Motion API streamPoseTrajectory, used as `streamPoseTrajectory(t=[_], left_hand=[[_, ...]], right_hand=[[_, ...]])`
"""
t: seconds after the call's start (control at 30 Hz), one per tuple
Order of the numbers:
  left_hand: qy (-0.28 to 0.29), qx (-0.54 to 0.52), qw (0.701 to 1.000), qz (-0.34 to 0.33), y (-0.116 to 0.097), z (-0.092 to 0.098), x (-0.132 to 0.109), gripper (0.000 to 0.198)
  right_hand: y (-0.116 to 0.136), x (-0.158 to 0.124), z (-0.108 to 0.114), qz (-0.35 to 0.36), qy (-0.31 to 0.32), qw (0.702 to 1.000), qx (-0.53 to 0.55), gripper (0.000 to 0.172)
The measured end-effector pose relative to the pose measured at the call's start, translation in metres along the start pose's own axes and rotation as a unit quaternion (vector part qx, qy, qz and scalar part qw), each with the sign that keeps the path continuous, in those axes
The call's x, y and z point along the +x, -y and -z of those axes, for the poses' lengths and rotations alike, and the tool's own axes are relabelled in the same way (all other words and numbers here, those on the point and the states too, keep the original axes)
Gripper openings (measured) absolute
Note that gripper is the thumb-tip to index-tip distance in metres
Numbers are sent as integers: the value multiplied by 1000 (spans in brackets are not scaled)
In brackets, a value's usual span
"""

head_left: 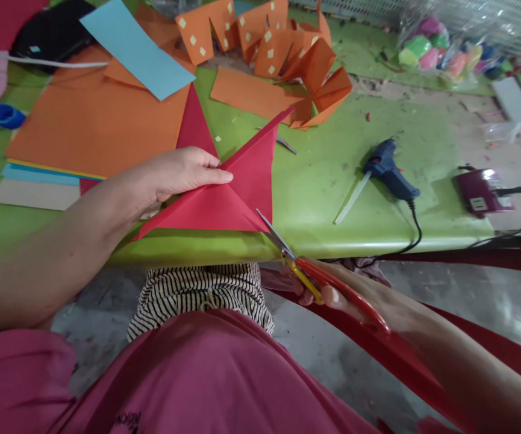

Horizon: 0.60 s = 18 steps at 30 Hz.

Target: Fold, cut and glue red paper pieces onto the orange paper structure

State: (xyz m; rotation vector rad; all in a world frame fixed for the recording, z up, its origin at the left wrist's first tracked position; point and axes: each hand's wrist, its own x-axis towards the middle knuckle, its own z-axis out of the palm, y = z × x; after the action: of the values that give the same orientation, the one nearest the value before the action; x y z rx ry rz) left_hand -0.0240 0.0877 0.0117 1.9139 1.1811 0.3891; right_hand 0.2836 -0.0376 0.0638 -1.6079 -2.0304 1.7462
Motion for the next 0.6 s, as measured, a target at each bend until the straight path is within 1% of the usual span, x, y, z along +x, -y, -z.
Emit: streamPoseTrajectory(t=[0.07,0.13,0.23,0.3,0.33,0.43,0.6], left_hand=[[2,-22,1000,7,-2,1,-1,32],[8,-73,996,47,-8,1,-2,29],[23,-159,972,170,-22,3,-5,23],[23,-188,952,241,-31,4,-6,22],[19,-194,946,259,-34,4,-6,22],[7,-198,941,273,-39,5,-7,21],[15,-203,938,282,-38,5,-7,20]], right_hand=[[3,0,2,20,27,999,-21,60],[5,-1,4,21,34,998,-43,64],[7,-2,6,2,19,998,-64,66],[6,0,6,16,35,997,-70,68],[5,1,6,27,44,996,-72,68],[0,5,7,52,49,994,-78,67],[-3,7,8,52,46,995,-68,65]])
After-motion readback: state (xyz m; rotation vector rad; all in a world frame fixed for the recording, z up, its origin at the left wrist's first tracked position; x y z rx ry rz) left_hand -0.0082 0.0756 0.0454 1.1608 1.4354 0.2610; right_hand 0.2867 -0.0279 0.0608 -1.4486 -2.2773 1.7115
